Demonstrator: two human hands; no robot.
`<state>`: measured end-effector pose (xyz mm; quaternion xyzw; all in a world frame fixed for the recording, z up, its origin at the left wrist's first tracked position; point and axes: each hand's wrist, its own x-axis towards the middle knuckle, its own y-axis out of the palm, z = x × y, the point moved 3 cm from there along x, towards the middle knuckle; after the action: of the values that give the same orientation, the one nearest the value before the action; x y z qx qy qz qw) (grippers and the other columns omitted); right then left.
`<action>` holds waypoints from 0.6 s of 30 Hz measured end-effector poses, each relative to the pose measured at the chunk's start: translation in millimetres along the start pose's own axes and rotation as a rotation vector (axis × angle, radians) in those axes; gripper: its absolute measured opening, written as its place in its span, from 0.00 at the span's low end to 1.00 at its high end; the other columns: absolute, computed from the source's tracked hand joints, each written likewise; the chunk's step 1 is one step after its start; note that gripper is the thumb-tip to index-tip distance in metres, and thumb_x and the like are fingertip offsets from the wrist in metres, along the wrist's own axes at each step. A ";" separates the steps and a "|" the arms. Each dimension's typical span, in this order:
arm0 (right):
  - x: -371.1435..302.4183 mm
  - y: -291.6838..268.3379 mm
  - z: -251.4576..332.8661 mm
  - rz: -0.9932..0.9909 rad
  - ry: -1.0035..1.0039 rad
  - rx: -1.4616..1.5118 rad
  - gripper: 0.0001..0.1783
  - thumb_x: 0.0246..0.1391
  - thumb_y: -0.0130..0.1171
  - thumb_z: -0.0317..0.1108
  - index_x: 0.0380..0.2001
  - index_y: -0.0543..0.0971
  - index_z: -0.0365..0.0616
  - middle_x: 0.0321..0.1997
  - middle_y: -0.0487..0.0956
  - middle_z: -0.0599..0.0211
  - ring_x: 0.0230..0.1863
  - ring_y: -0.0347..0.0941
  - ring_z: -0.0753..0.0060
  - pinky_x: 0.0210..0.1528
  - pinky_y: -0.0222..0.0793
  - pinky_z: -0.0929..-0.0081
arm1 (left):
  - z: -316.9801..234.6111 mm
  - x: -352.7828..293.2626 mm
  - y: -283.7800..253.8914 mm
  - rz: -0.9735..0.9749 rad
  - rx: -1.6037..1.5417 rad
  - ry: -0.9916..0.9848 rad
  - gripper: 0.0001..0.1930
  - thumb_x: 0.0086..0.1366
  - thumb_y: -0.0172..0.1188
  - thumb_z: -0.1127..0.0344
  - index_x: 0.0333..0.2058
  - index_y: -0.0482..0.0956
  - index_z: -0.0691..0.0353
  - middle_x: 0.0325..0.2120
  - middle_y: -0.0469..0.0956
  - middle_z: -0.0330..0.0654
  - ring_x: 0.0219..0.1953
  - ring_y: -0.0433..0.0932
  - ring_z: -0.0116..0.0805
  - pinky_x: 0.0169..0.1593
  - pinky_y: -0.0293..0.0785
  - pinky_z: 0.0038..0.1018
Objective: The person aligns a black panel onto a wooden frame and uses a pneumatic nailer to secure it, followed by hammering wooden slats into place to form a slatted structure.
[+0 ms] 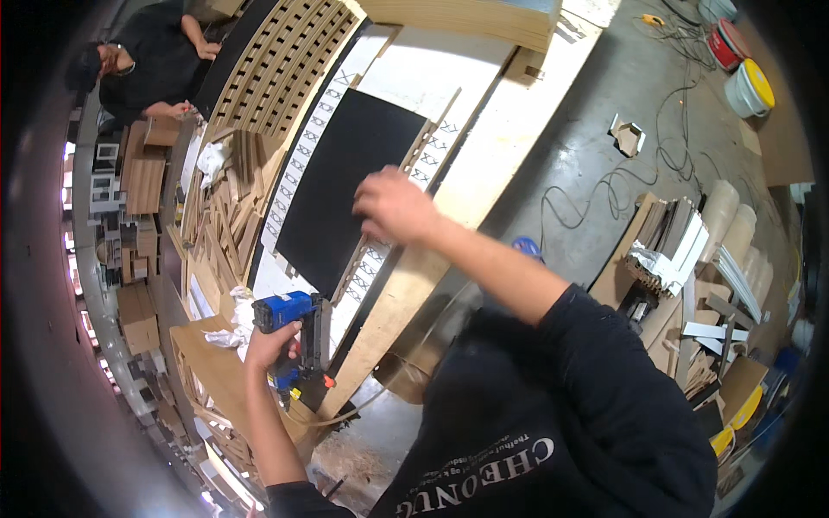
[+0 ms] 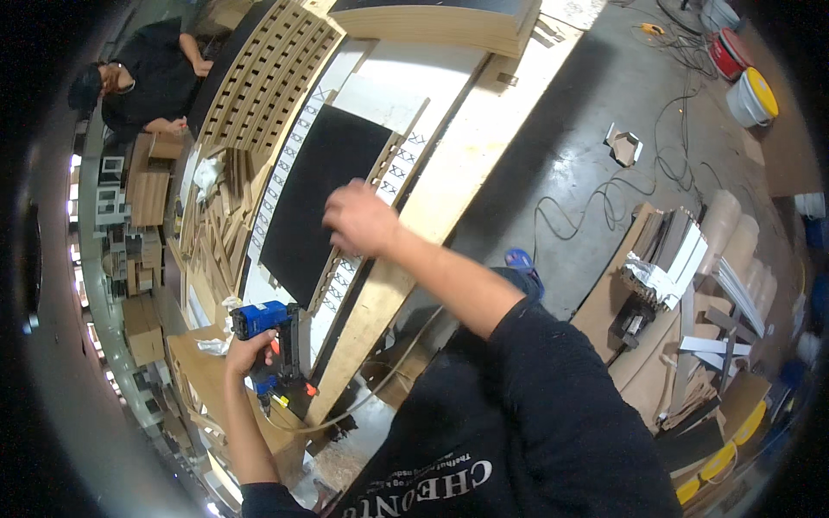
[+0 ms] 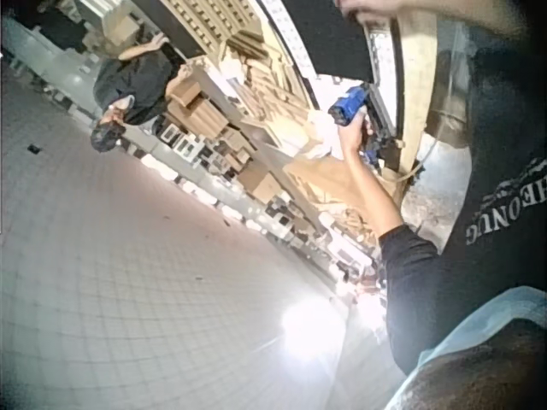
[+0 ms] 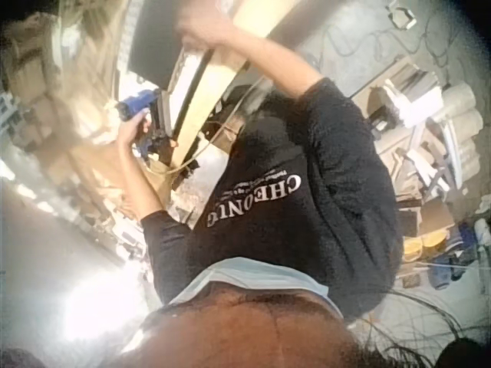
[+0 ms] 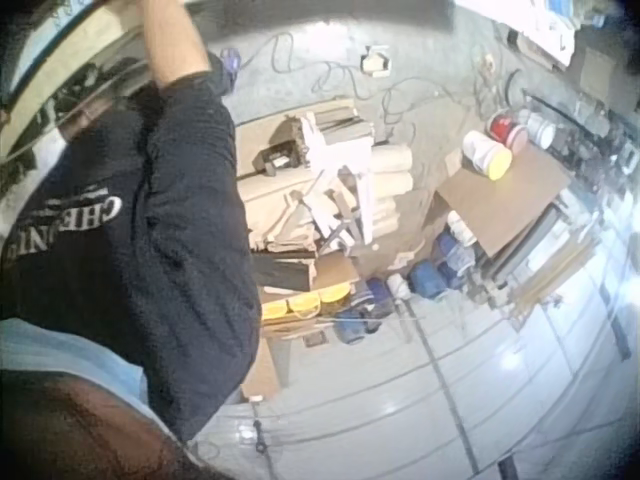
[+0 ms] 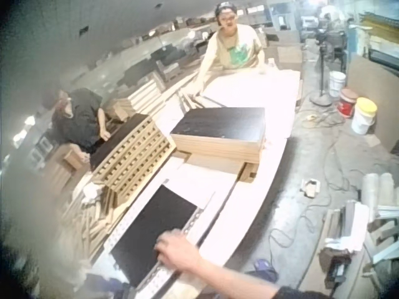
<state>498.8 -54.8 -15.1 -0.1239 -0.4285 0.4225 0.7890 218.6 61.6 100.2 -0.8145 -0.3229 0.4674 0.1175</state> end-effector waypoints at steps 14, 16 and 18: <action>20.7 45.4 10.4 0.321 0.115 -0.073 0.19 0.44 0.57 0.41 0.44 0.78 0.58 0.60 0.66 0.70 0.67 0.50 0.65 0.68 0.38 0.55 | -4.6 -0.6 1.3 -0.010 0.028 -0.061 0.09 0.53 0.63 0.67 0.31 0.75 0.65 0.14 0.71 0.37 0.13 0.69 0.25 0.18 0.66 0.22; 31.4 10.3 -31.4 0.202 0.171 -0.161 0.19 0.42 0.57 0.36 0.42 0.79 0.59 0.59 0.67 0.70 0.65 0.53 0.64 0.66 0.40 0.51 | -5.0 1.1 -1.0 -0.042 0.124 -0.050 0.09 0.53 0.63 0.68 0.31 0.74 0.64 0.14 0.70 0.36 0.13 0.69 0.25 0.18 0.66 0.22; 37.7 -28.4 -68.0 0.161 0.338 -0.333 0.22 0.44 0.60 0.40 0.47 0.76 0.59 0.60 0.66 0.66 0.65 0.53 0.59 0.63 0.46 0.44 | -10.3 3.1 0.1 -0.018 0.084 -0.014 0.09 0.53 0.63 0.68 0.30 0.73 0.64 0.13 0.70 0.36 0.13 0.68 0.25 0.18 0.66 0.22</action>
<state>578.2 -31.7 -18.6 -0.3549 -0.3431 0.3810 0.7818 228.3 64.6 103.5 -0.8025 -0.3113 0.4853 0.1536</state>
